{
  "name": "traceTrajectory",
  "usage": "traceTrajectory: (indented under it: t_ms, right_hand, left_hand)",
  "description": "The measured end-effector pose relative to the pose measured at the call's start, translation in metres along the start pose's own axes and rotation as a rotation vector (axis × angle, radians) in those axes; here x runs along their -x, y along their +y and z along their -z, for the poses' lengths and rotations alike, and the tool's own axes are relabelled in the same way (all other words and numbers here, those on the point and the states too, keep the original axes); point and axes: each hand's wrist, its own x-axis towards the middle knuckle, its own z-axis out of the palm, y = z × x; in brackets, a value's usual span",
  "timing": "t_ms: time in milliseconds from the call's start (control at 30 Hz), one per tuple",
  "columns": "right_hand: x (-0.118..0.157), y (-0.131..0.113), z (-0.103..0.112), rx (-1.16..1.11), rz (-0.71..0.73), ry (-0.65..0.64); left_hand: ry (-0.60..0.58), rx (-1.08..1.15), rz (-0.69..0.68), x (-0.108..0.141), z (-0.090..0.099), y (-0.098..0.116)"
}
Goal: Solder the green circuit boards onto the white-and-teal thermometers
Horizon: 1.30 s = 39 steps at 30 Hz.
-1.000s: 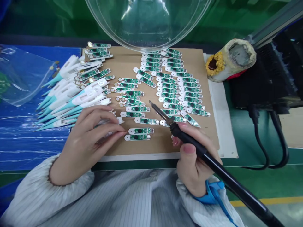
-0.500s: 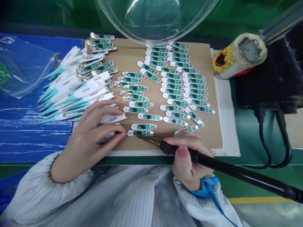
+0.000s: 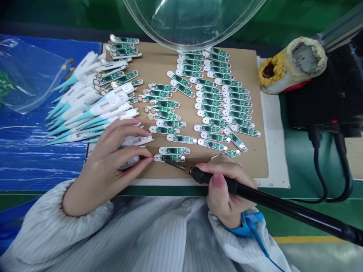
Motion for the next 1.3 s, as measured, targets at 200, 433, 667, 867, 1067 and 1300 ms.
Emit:
traceTrajectory:
  t_ms: [200,433,667,867,1067,1300]
  right_hand:
    - [0.000,-0.001,-0.001,0.006,0.007,0.002]
    - [-0.003,0.005,-0.002,0.012,0.072,0.055]
    - [-0.007,0.014,-0.004,0.028,0.124,0.190]
    - [-0.007,0.015,-0.001,0.014,0.097,0.209]
    - [-0.007,0.009,-0.001,0.014,0.066,0.186]
    - [-0.008,0.011,-0.003,0.013,0.109,0.184]
  left_hand:
    - [-0.014,-0.003,0.003,0.000,0.001,0.000]
    - [-0.018,-0.003,-0.003,-0.001,0.000,-0.001]
    - [-0.001,0.022,-0.015,0.001,0.003,-0.001]
    - [0.057,0.072,-0.033,0.008,0.003,0.005]
    - [0.072,0.035,-0.039,0.010,-0.001,0.007]
    - [0.029,-0.014,-0.045,0.009,-0.001,0.006]
